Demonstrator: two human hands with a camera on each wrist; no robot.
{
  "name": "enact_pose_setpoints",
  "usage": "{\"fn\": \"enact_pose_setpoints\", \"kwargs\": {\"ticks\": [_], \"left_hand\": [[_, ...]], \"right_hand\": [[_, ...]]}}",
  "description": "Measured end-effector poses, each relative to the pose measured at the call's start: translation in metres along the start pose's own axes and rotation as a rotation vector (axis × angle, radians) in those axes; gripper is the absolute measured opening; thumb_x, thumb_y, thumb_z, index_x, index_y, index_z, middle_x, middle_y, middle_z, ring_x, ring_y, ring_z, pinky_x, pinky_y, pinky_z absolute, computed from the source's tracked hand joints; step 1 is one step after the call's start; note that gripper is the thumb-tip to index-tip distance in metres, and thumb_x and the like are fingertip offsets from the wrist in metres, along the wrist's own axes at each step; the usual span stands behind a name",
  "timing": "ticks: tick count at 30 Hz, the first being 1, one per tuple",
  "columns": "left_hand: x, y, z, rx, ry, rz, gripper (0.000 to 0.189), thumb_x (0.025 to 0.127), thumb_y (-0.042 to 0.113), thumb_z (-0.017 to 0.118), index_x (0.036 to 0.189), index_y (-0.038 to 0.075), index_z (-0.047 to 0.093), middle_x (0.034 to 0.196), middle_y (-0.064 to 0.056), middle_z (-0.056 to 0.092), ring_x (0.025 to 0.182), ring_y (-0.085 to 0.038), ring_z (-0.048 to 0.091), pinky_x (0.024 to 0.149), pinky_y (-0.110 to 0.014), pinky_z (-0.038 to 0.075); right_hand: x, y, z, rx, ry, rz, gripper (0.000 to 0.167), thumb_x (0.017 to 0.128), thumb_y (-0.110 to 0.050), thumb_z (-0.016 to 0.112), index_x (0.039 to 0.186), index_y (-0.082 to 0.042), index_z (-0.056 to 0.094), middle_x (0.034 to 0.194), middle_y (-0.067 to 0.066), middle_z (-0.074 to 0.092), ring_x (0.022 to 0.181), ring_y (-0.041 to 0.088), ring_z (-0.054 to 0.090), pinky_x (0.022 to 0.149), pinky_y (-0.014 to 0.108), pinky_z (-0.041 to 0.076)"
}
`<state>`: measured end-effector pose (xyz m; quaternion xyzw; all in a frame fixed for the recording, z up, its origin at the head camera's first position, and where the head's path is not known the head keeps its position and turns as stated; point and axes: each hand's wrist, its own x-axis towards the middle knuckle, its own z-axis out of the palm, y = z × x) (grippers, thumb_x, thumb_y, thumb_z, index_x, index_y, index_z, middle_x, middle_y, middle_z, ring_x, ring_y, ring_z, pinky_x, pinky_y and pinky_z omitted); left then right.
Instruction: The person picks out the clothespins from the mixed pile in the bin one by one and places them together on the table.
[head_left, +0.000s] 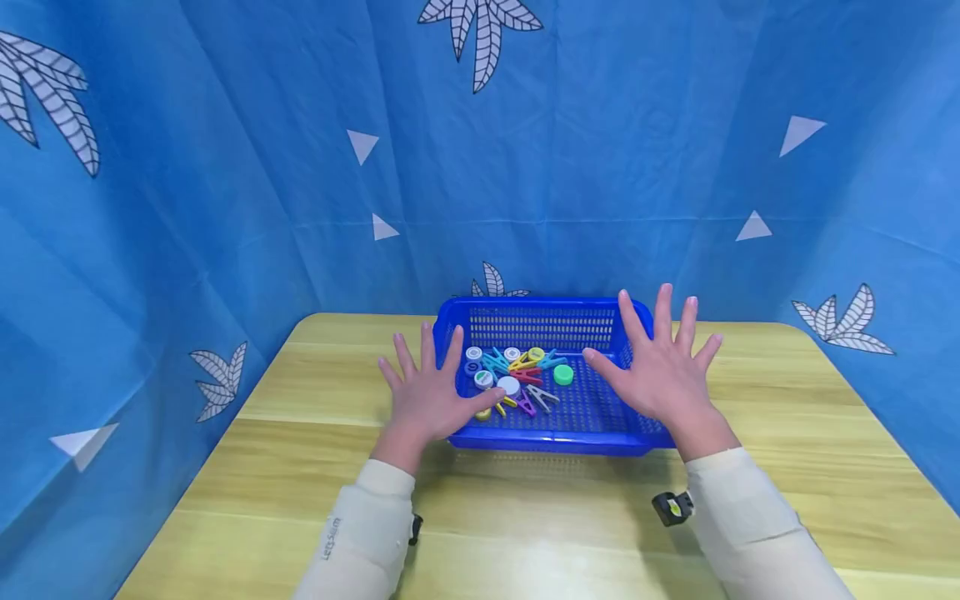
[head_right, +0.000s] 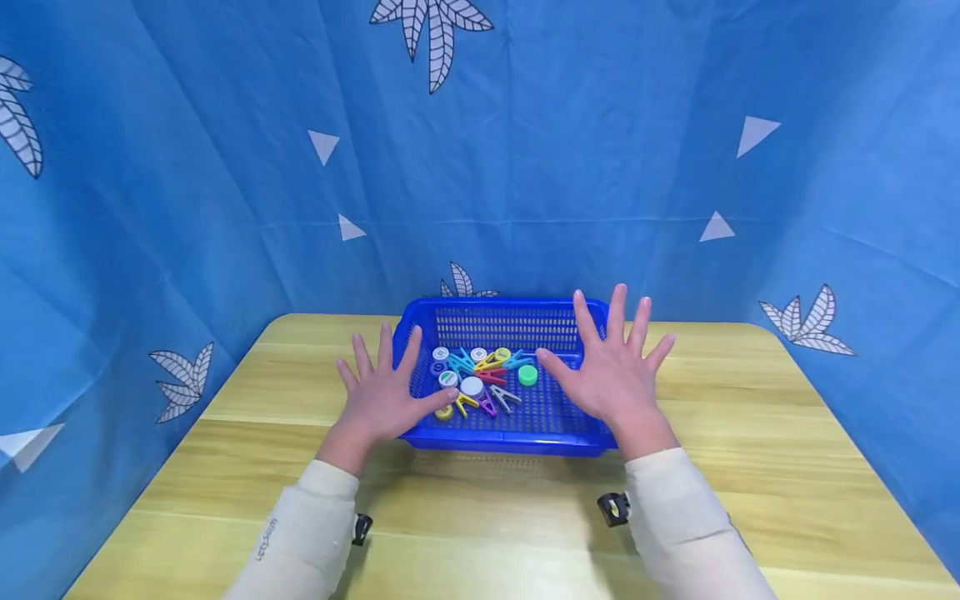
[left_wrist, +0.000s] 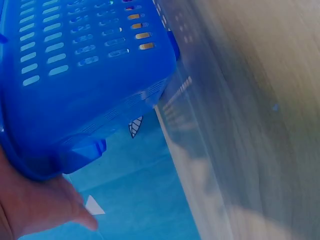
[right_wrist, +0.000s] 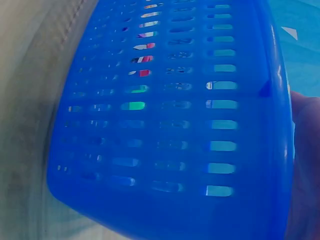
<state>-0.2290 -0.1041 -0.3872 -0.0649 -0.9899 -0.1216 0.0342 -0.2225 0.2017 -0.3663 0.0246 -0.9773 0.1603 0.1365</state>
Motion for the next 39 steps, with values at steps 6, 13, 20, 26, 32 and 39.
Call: {"fn": "enact_pose_setpoints", "kwargs": {"ticks": [6,13,20,26,32,39], "left_hand": [[0.000,-0.008,-0.001,-0.102,-0.095,0.020,0.126,0.066,0.096,0.049,0.161,0.033,-0.004,0.164,-0.019,-0.008,0.141,-0.053,-0.021,0.105,-0.076,-0.008],[0.000,-0.012,-0.008,-0.186,-0.170,0.029,0.137,0.056,0.090,0.066,0.160,0.036,-0.004,0.164,-0.017,-0.013,0.141,-0.051,-0.023,0.106,-0.074,-0.007],[-0.002,-0.013,-0.010,-0.222,-0.205,0.015,0.141,0.052,0.086,0.074,0.160,0.036,-0.002,0.164,-0.016,-0.017,0.141,-0.050,-0.025,0.106,-0.073,-0.010],[0.001,-0.012,-0.008,-0.239,-0.197,0.021,0.142,0.051,0.087,0.073,0.161,0.036,0.000,0.164,-0.016,-0.017,0.141,-0.049,-0.027,0.106,-0.073,-0.011],[0.000,-0.015,-0.008,-0.220,-0.190,0.016,0.143,0.050,0.088,0.073,0.161,0.035,0.000,0.164,-0.018,-0.015,0.140,-0.050,-0.028,0.105,-0.074,-0.011],[-0.001,-0.013,-0.007,-0.225,-0.183,0.034,0.142,0.051,0.088,0.073,0.161,0.034,0.000,0.164,-0.019,-0.015,0.139,-0.051,-0.028,0.104,-0.075,-0.011]], "right_hand": [[0.005,-0.006,-0.002,0.001,0.004,-0.014,0.100,0.087,-0.081,0.039,0.162,-0.027,0.001,0.160,0.015,-0.029,0.137,0.040,-0.037,0.093,0.077,-0.023],[0.015,-0.020,-0.013,0.006,0.008,-0.043,0.098,0.087,-0.081,0.039,0.162,-0.029,0.001,0.160,0.013,-0.028,0.137,0.037,-0.038,0.096,0.073,-0.025],[0.026,-0.031,-0.029,0.029,0.014,-0.059,0.098,0.087,-0.082,0.039,0.161,-0.032,-0.001,0.161,0.012,-0.026,0.138,0.036,-0.037,0.095,0.071,-0.027],[0.039,-0.042,-0.036,0.037,-0.037,-0.058,0.098,0.086,-0.084,0.037,0.161,-0.033,0.000,0.162,0.015,-0.021,0.139,0.038,-0.034,0.096,0.071,-0.027],[0.055,-0.056,-0.031,0.054,-0.121,-0.081,0.098,0.084,-0.086,0.035,0.161,-0.035,0.001,0.164,0.015,-0.014,0.143,0.040,-0.028,0.099,0.073,-0.022],[0.067,-0.058,-0.024,0.105,-0.115,-0.097,0.095,0.086,-0.081,0.044,0.162,-0.034,0.012,0.166,0.016,0.002,0.147,0.046,-0.007,0.106,0.076,-0.001]]}}
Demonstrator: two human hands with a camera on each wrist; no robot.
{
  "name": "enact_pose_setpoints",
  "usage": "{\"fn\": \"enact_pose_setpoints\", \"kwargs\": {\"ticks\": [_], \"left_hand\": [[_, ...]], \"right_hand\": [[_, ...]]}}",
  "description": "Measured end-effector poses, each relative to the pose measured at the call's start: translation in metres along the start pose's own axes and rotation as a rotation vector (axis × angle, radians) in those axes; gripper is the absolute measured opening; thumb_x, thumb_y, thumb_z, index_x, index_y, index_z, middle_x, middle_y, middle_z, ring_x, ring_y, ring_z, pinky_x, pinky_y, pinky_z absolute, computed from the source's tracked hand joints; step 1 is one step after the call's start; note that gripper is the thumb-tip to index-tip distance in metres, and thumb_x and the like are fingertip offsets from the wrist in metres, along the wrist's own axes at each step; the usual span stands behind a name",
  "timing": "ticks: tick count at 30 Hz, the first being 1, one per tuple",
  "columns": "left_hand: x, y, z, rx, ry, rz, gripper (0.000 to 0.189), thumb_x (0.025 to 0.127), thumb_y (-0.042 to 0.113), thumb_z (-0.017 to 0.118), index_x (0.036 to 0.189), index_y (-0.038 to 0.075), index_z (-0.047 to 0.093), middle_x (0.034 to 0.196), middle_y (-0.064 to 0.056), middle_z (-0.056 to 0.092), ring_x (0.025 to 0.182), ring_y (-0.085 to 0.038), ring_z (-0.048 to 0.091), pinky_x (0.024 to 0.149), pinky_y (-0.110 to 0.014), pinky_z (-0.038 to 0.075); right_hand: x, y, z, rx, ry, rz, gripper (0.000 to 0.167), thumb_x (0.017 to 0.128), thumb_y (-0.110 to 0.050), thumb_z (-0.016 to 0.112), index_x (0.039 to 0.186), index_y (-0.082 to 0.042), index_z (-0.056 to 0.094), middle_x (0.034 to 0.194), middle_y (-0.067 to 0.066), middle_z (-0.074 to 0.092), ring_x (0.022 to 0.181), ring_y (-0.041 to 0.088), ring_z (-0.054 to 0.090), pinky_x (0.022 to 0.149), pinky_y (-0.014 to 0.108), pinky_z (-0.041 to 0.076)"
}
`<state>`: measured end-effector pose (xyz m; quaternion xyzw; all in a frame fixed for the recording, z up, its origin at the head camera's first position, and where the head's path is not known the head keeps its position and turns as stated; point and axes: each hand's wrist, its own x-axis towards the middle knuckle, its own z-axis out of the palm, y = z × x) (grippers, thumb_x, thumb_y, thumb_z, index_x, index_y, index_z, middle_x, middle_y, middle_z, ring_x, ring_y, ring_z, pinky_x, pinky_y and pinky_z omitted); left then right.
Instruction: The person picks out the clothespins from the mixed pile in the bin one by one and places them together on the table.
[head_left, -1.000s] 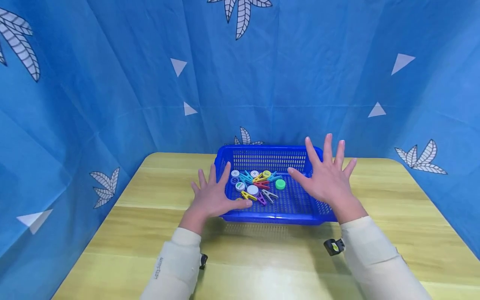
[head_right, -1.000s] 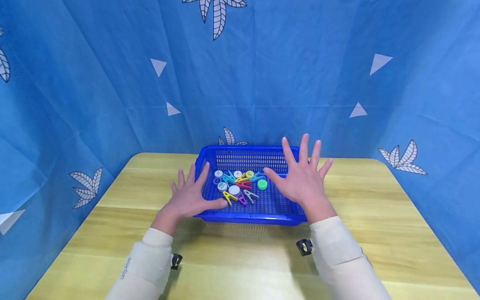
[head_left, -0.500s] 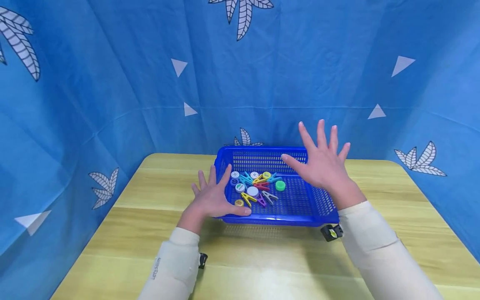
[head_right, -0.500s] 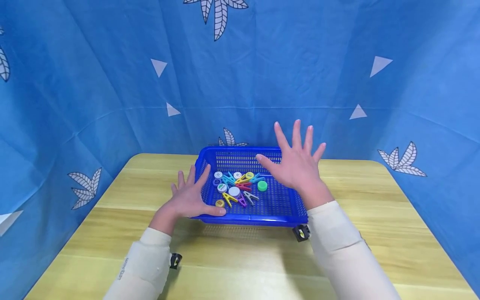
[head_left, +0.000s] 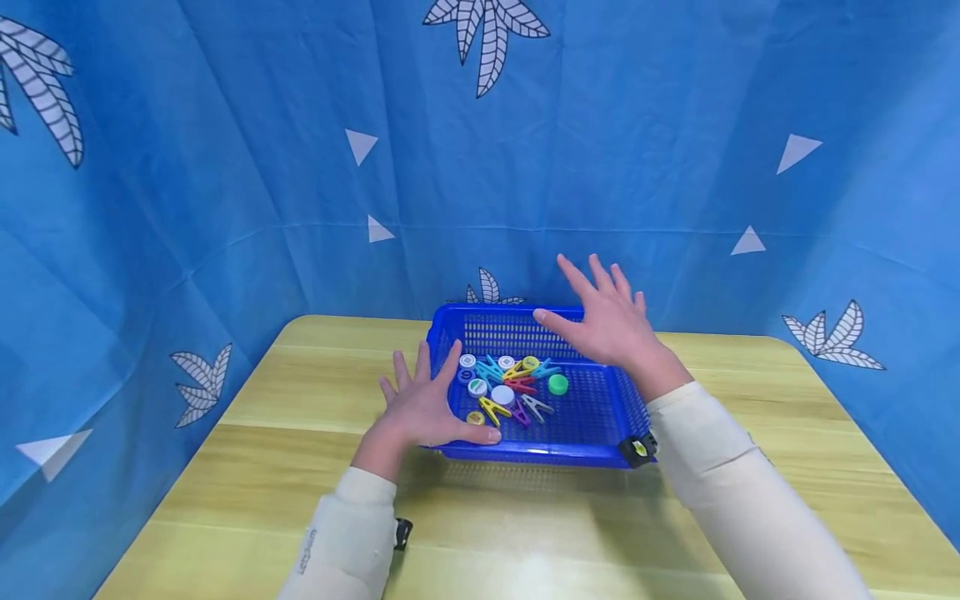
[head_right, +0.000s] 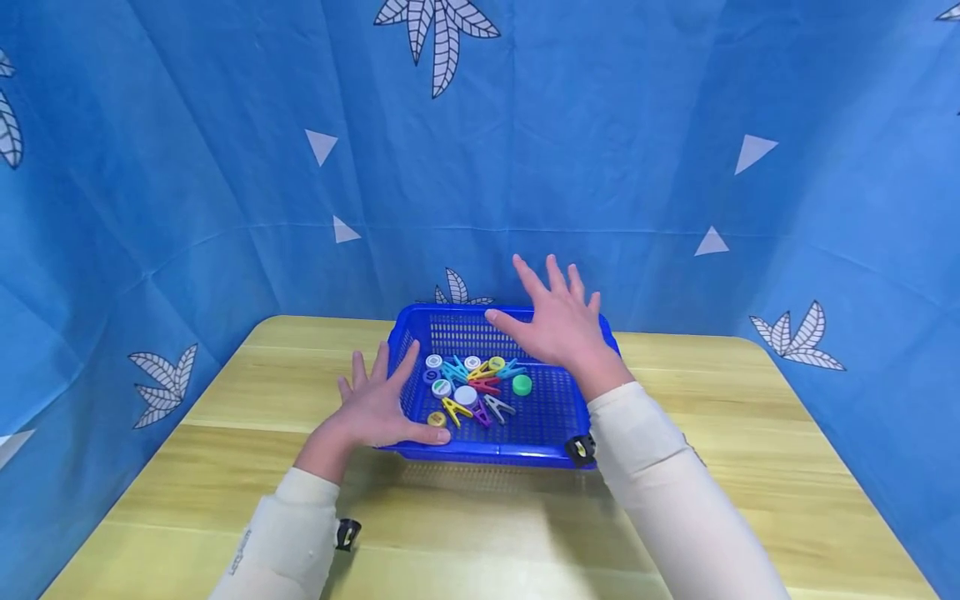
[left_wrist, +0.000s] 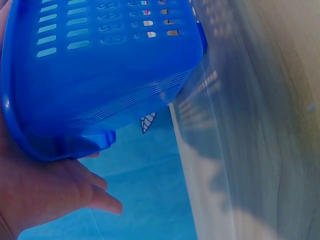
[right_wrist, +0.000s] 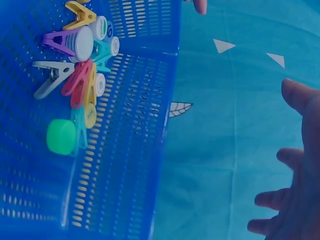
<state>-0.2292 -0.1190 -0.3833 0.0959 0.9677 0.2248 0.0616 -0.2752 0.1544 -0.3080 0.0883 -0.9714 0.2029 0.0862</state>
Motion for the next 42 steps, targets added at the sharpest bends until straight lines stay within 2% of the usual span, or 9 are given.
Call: {"fn": "enact_pose_setpoints", "kwargs": {"ticks": [6,14,19,23,28,35,42], "left_hand": [[-0.001,0.002,0.001,-0.005,0.003,0.002,0.141,0.053,0.085,0.075,0.161,0.033,0.000,0.163,-0.019,-0.015,0.140,-0.051,-0.027,0.104,-0.074,-0.011],[-0.002,0.004,-0.002,-0.019,0.009,0.002,0.141,0.053,0.082,0.078,0.161,0.034,0.001,0.164,-0.018,-0.015,0.139,-0.049,-0.030,0.104,-0.073,-0.013],[-0.002,0.004,-0.002,-0.011,0.017,0.001,0.142,0.051,0.084,0.077,0.162,0.034,0.002,0.164,-0.019,-0.013,0.140,-0.051,-0.027,0.104,-0.074,-0.011],[-0.001,0.004,-0.001,-0.012,0.012,0.005,0.142,0.051,0.084,0.076,0.162,0.034,0.002,0.164,-0.019,-0.014,0.140,-0.051,-0.028,0.104,-0.074,-0.012],[-0.001,0.005,-0.002,-0.016,0.013,0.000,0.141,0.054,0.080,0.079,0.161,0.035,0.000,0.164,-0.018,-0.015,0.140,-0.050,-0.028,0.104,-0.074,-0.012],[-0.002,0.002,-0.002,-0.018,0.012,-0.007,0.141,0.053,0.082,0.078,0.161,0.034,0.001,0.164,-0.018,-0.015,0.139,-0.049,-0.030,0.104,-0.074,-0.012],[-0.002,0.002,0.000,-0.022,0.007,-0.009,0.140,0.053,0.082,0.078,0.161,0.034,0.002,0.164,-0.017,-0.015,0.139,-0.049,-0.030,0.104,-0.073,-0.013]], "right_hand": [[0.004,0.006,0.009,0.100,0.024,-0.020,0.089,0.087,-0.075,0.053,0.159,-0.031,0.027,0.161,0.015,0.024,0.145,0.045,0.018,0.103,0.075,0.023],[0.012,0.013,0.012,0.214,0.036,-0.006,0.085,0.087,-0.074,0.055,0.156,-0.028,0.036,0.155,0.013,0.035,0.139,0.040,0.033,0.102,0.069,0.034],[0.017,0.025,0.018,0.351,0.010,-0.026,0.076,0.089,-0.062,0.065,0.150,-0.022,0.045,0.147,0.014,0.045,0.130,0.040,0.045,0.100,0.061,0.041],[0.021,0.034,0.021,0.498,-0.048,-0.019,0.067,0.090,-0.043,0.073,0.147,-0.020,0.048,0.142,0.016,0.051,0.127,0.041,0.048,0.100,0.060,0.042],[0.025,0.041,0.025,0.629,-0.137,0.016,0.061,0.092,-0.029,0.074,0.147,-0.020,0.048,0.137,0.016,0.055,0.125,0.039,0.051,0.097,0.060,0.044],[0.030,0.047,0.034,0.722,-0.265,0.109,0.052,0.095,-0.026,0.071,0.143,-0.017,0.052,0.132,0.017,0.056,0.119,0.037,0.055,0.092,0.055,0.051],[0.036,0.058,0.050,0.842,-0.420,0.185,0.051,0.096,-0.025,0.069,0.143,-0.012,0.053,0.142,0.017,0.050,0.123,0.043,0.053,0.099,0.059,0.045]]}}
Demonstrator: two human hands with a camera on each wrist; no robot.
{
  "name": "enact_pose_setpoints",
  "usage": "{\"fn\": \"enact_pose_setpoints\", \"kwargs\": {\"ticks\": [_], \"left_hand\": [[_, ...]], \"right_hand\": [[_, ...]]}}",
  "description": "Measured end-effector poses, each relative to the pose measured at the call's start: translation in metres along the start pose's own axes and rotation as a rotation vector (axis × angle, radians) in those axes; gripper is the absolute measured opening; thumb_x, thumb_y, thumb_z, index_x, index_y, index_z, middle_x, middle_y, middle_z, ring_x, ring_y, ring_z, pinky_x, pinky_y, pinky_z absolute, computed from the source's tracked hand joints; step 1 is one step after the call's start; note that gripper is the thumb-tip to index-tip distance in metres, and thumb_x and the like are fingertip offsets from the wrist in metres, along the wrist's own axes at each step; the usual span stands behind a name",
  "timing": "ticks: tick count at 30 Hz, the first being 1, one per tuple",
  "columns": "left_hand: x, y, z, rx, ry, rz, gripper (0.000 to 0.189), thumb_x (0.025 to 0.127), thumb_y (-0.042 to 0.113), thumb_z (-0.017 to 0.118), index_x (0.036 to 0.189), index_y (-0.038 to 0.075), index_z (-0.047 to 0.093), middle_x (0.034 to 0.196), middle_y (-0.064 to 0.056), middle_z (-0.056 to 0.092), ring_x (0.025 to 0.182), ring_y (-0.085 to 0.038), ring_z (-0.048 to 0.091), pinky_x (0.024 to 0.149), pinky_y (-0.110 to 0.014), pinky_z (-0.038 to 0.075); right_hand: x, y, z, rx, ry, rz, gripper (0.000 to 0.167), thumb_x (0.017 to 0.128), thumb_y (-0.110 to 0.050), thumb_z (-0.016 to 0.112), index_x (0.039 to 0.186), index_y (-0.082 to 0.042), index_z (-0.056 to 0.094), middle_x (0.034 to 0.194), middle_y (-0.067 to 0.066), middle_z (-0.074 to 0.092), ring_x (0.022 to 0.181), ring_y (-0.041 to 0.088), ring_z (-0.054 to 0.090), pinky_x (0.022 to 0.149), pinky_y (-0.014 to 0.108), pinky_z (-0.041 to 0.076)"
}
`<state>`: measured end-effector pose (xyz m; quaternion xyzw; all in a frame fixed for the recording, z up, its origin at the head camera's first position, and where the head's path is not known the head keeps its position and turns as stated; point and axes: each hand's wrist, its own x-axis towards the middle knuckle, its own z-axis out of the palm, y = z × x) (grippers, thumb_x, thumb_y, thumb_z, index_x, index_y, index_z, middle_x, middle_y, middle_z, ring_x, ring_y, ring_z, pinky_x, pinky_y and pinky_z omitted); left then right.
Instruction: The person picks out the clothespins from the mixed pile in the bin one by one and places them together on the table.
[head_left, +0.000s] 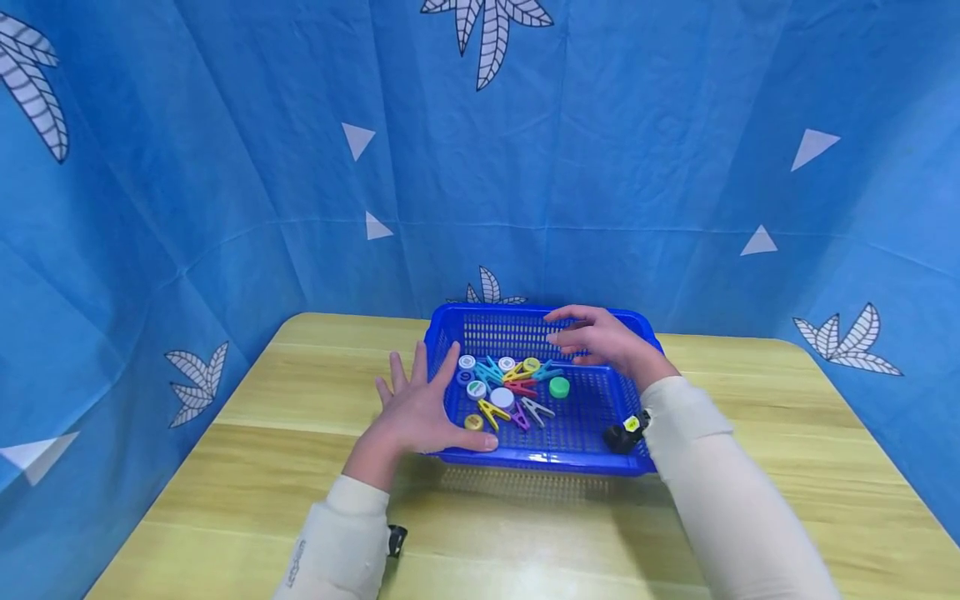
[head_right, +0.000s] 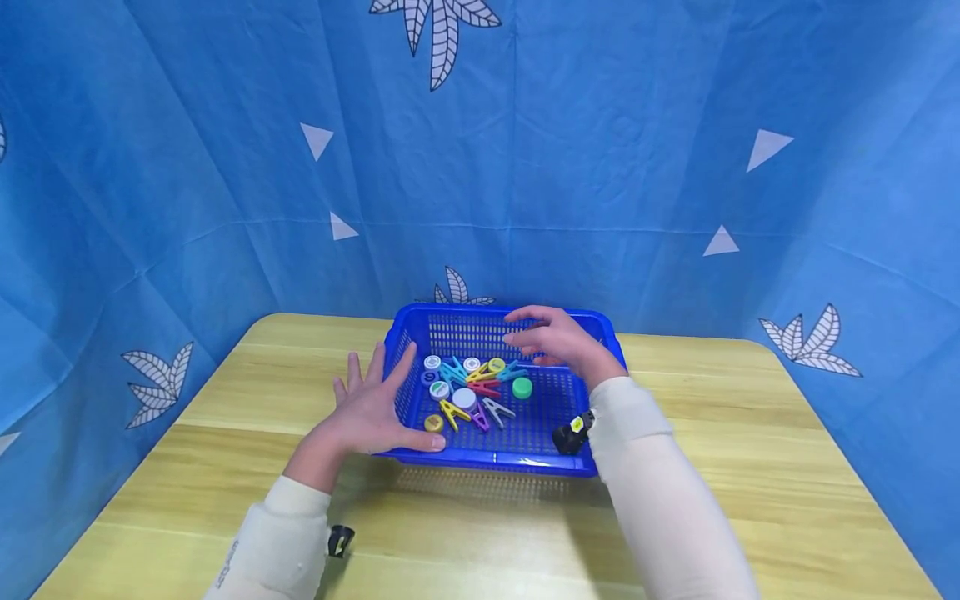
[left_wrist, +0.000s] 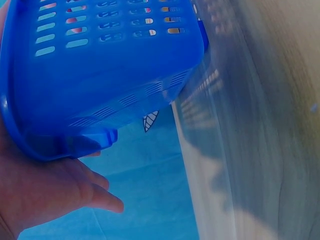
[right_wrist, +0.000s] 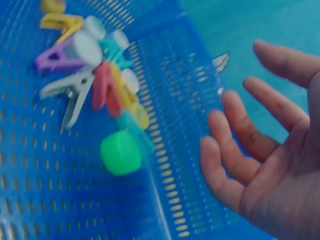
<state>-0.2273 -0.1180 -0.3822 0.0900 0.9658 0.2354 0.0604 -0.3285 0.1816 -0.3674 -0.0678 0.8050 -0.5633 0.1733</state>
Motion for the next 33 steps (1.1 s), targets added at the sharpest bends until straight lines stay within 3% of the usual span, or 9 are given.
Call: {"fn": "enact_pose_setpoints", "kwargs": {"ticks": [4,13,22,27,33], "left_hand": [[0.000,0.000,-0.001,-0.007,0.001,0.006,0.141,0.053,0.082,0.078,0.162,0.033,0.003,0.164,-0.018,-0.014,0.139,-0.050,-0.029,0.104,-0.074,-0.012],[0.000,0.001,-0.001,-0.011,0.016,0.010,0.140,0.054,0.080,0.079,0.162,0.033,0.005,0.164,-0.019,-0.013,0.140,-0.050,-0.028,0.104,-0.074,-0.011],[-0.001,0.002,0.000,-0.015,0.013,0.000,0.138,0.055,0.077,0.081,0.162,0.033,0.005,0.164,-0.017,-0.013,0.140,-0.050,-0.026,0.105,-0.073,-0.011],[-0.002,0.002,0.001,-0.014,0.014,0.003,0.139,0.055,0.077,0.081,0.162,0.033,0.005,0.164,-0.017,-0.013,0.140,-0.050,-0.027,0.105,-0.074,-0.010],[-0.005,0.002,0.003,-0.011,0.021,0.005,0.138,0.055,0.076,0.082,0.162,0.033,0.006,0.164,-0.017,-0.013,0.140,-0.051,-0.027,0.105,-0.075,-0.010]], "right_hand": [[0.004,0.005,0.000,0.013,-0.038,0.026,0.051,0.097,-0.025,0.068,0.144,-0.012,0.053,0.142,0.015,0.050,0.122,0.045,0.052,0.100,0.059,0.044],[0.010,0.014,-0.006,0.045,-0.035,0.082,0.049,0.097,-0.027,0.067,0.143,-0.015,0.054,0.140,0.014,0.050,0.121,0.045,0.051,0.101,0.058,0.043],[0.013,0.025,-0.005,-0.018,-0.053,0.147,0.051,0.096,-0.031,0.068,0.142,-0.015,0.054,0.143,0.015,0.048,0.123,0.042,0.052,0.100,0.057,0.044],[0.014,0.028,-0.003,-0.071,-0.041,0.166,0.049,0.095,-0.030,0.069,0.140,-0.013,0.058,0.133,0.013,0.054,0.109,0.034,0.058,0.091,0.050,0.050],[0.019,0.036,0.002,-0.109,-0.013,0.171,0.047,0.093,-0.025,0.073,0.137,-0.013,0.060,0.110,0.009,0.060,0.089,0.026,0.059,0.076,0.039,0.053]]}}
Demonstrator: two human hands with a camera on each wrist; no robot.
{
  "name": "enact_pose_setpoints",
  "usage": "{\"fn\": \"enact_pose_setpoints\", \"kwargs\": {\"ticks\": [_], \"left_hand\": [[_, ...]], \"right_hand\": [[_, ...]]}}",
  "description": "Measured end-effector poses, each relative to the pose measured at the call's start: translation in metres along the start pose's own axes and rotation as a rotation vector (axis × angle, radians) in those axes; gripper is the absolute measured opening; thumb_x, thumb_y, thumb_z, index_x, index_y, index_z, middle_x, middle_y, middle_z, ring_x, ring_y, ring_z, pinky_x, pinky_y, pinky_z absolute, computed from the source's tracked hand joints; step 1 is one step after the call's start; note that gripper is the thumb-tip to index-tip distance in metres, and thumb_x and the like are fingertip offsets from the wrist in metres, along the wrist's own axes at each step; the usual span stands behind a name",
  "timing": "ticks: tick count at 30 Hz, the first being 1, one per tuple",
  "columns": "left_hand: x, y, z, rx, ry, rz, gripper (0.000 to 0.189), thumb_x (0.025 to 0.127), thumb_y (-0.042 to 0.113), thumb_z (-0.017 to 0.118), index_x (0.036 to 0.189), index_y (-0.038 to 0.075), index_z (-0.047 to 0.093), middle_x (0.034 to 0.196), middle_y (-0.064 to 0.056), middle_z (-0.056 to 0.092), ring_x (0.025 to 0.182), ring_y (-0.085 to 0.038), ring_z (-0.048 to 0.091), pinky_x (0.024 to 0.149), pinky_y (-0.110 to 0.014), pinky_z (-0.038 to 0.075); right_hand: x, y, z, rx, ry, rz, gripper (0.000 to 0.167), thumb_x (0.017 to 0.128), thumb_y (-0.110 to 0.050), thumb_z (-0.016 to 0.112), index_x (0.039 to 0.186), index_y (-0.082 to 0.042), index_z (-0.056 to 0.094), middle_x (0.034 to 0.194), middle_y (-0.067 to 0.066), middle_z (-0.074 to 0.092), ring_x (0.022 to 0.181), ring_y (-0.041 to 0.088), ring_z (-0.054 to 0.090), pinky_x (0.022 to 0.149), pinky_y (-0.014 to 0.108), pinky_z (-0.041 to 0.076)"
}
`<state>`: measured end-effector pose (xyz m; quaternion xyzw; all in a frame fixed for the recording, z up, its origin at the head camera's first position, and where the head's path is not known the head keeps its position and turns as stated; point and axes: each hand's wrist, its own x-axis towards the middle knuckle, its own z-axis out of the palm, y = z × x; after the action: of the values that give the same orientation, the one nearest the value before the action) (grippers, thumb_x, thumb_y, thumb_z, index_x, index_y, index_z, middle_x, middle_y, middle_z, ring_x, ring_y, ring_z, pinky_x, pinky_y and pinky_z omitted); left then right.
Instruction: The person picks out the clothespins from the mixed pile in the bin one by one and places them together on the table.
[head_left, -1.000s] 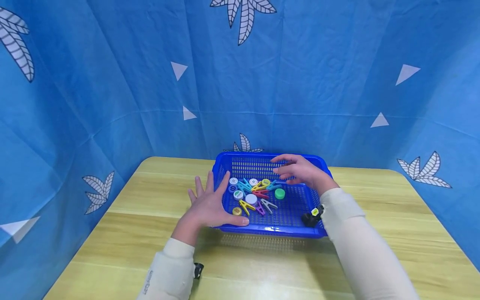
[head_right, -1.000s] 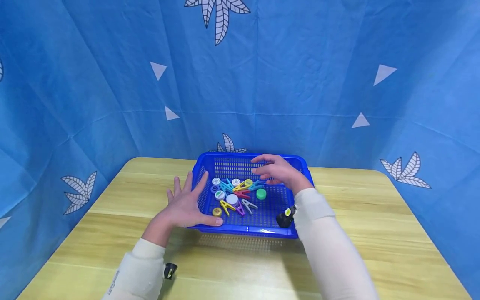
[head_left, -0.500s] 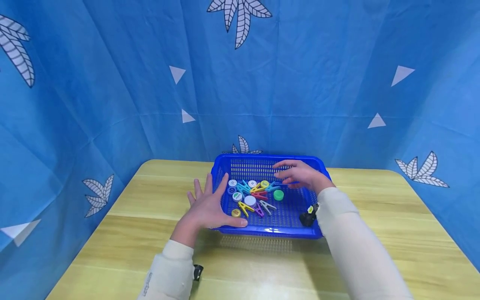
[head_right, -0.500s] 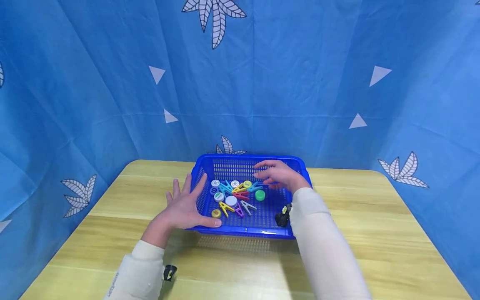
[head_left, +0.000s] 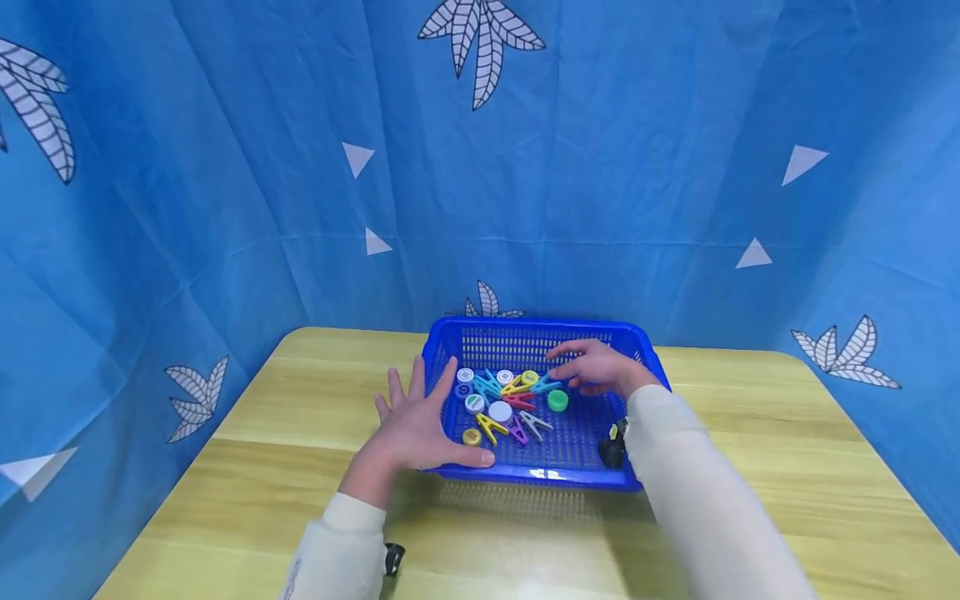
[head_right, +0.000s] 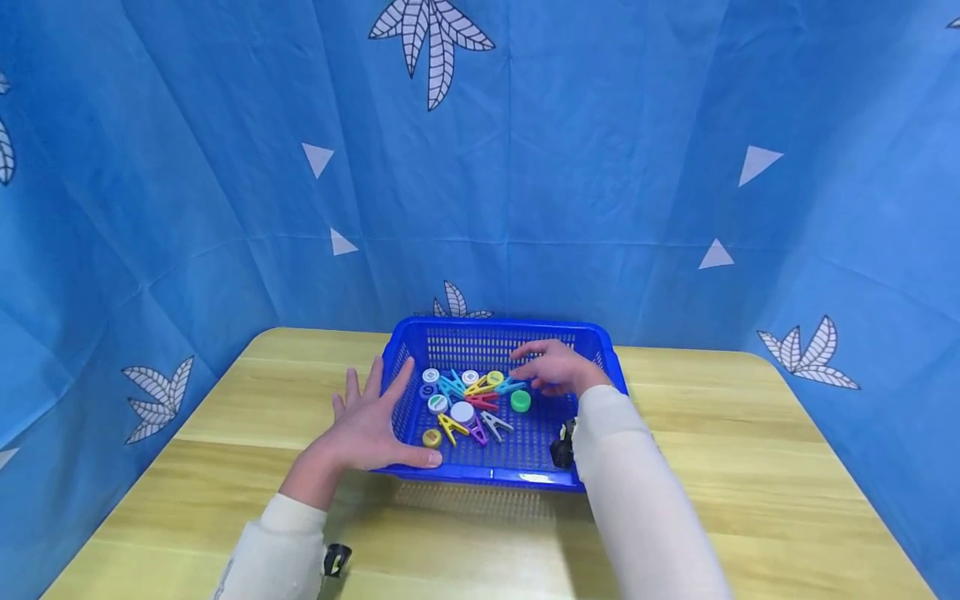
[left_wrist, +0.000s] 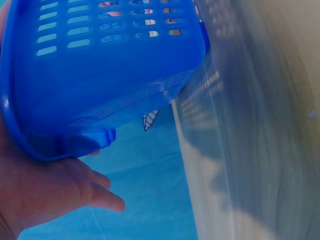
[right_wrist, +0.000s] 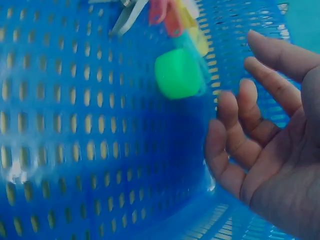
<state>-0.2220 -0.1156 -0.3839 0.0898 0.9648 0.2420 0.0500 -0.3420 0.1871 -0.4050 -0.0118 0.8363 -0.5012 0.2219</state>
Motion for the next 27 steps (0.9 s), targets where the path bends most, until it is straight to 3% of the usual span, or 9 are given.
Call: {"fn": "enact_pose_setpoints", "kwargs": {"ticks": [9,20,27], "left_hand": [[-0.002,0.001,0.000,0.001,0.015,0.002,0.138,0.055,0.075,0.083,0.162,0.033,0.006,0.164,-0.018,-0.012,0.140,-0.050,-0.027,0.104,-0.075,-0.011],[0.001,0.000,0.000,-0.016,0.010,-0.001,0.138,0.055,0.075,0.083,0.162,0.033,0.006,0.164,-0.017,-0.013,0.139,-0.050,-0.028,0.104,-0.075,-0.011],[0.002,-0.002,0.000,-0.017,0.010,0.000,0.139,0.053,0.079,0.081,0.162,0.033,0.006,0.164,-0.017,-0.013,0.139,-0.050,-0.028,0.104,-0.074,-0.011]], "right_hand": [[0.005,0.002,0.007,-0.121,0.021,0.021,0.043,0.092,-0.022,0.074,0.133,-0.015,0.064,0.119,0.012,0.060,0.099,0.030,0.059,0.077,0.043,0.053],[0.012,0.008,0.006,-0.159,-0.015,0.038,0.038,0.095,-0.013,0.068,0.132,-0.016,0.065,0.102,0.009,0.060,0.088,0.026,0.058,0.075,0.042,0.051],[0.013,0.008,0.008,-0.179,-0.021,0.067,0.038,0.094,-0.010,0.068,0.132,-0.017,0.065,0.109,0.010,0.060,0.092,0.028,0.058,0.074,0.040,0.051]]}}
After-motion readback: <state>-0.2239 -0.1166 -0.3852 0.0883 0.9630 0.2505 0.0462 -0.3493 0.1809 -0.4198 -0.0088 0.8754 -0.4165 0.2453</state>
